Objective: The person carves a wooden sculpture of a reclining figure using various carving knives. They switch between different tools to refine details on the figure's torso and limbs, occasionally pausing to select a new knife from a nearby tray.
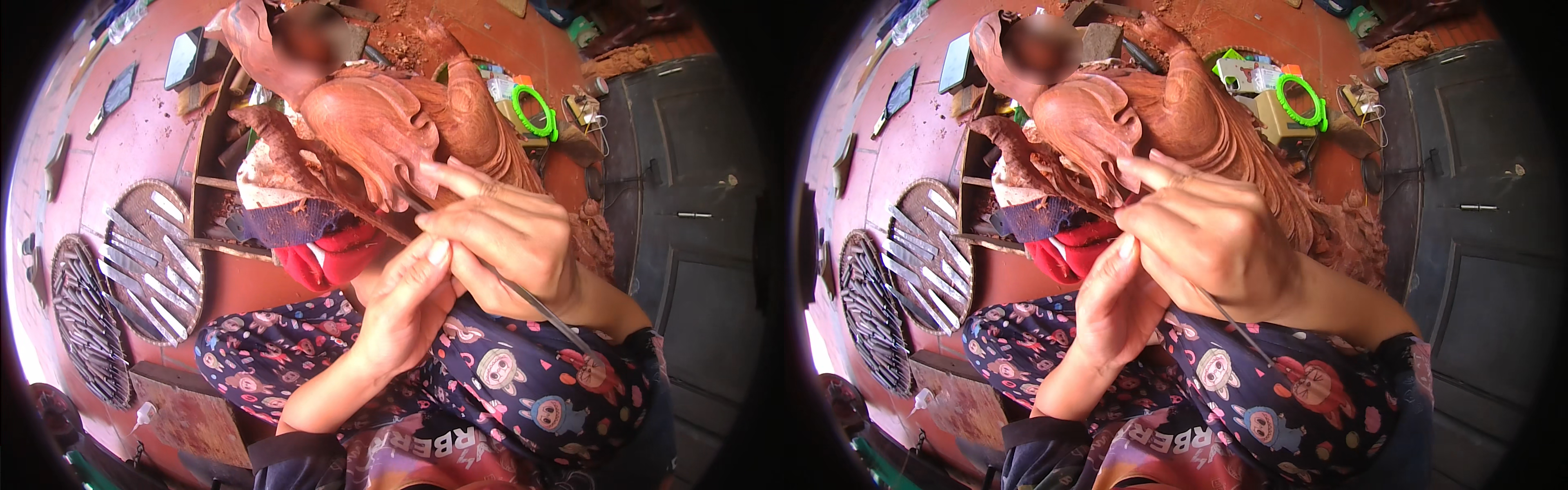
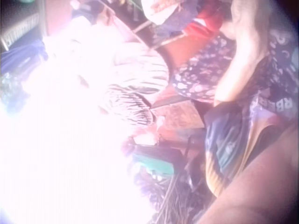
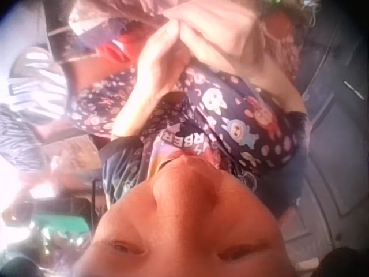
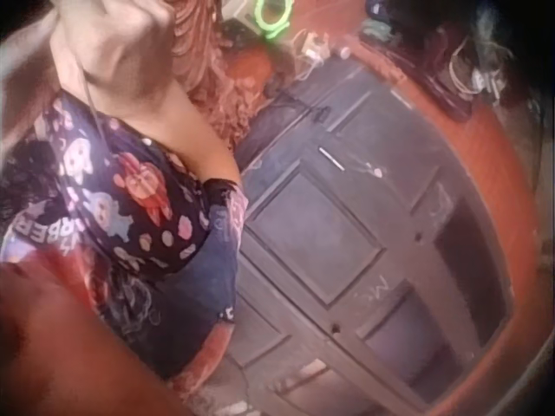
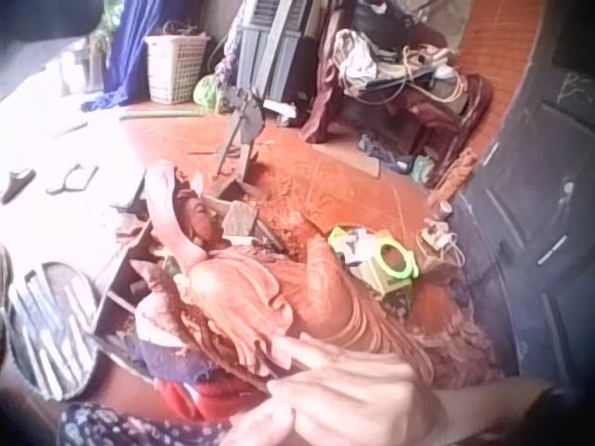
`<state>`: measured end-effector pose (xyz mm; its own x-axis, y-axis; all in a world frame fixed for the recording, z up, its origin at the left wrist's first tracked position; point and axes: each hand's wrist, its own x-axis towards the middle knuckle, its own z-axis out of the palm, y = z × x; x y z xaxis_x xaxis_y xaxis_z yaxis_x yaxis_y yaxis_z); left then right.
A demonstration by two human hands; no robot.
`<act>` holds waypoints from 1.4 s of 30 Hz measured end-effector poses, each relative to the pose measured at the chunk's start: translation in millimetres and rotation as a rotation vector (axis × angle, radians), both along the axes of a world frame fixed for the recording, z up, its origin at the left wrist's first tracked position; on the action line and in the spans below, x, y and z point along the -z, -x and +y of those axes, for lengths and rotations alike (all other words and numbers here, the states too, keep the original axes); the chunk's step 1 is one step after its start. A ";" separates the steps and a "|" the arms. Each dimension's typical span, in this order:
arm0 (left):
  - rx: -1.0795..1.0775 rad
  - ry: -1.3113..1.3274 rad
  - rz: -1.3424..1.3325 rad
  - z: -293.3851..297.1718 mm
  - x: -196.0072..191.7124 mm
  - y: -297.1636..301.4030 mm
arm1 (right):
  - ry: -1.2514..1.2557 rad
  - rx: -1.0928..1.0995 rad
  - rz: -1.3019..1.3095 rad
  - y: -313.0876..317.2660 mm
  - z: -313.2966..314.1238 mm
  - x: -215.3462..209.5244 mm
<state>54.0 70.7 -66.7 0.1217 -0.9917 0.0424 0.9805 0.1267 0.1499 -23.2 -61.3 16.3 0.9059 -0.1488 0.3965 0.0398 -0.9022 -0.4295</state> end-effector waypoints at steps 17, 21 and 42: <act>-0.021 -0.038 -0.019 1.7 -11.2 3.5 | -0.033 -0.043 0.046 2.4 -1.3 -8.9; -0.025 0.038 0.006 -6.1 -1.9 2.4 | -0.065 0.007 0.033 3.2 -5.1 -2.2; -0.038 0.136 0.130 -4.5 1.6 12.5 | 0.133 -0.098 0.273 -8.3 3.3 -36.7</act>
<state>41.5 66.2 -68.3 0.1722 -0.9725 0.1569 0.9847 0.1745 0.0010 -14.8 -58.0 53.0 0.9890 -0.0188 0.1467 0.0286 -0.9488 -0.3145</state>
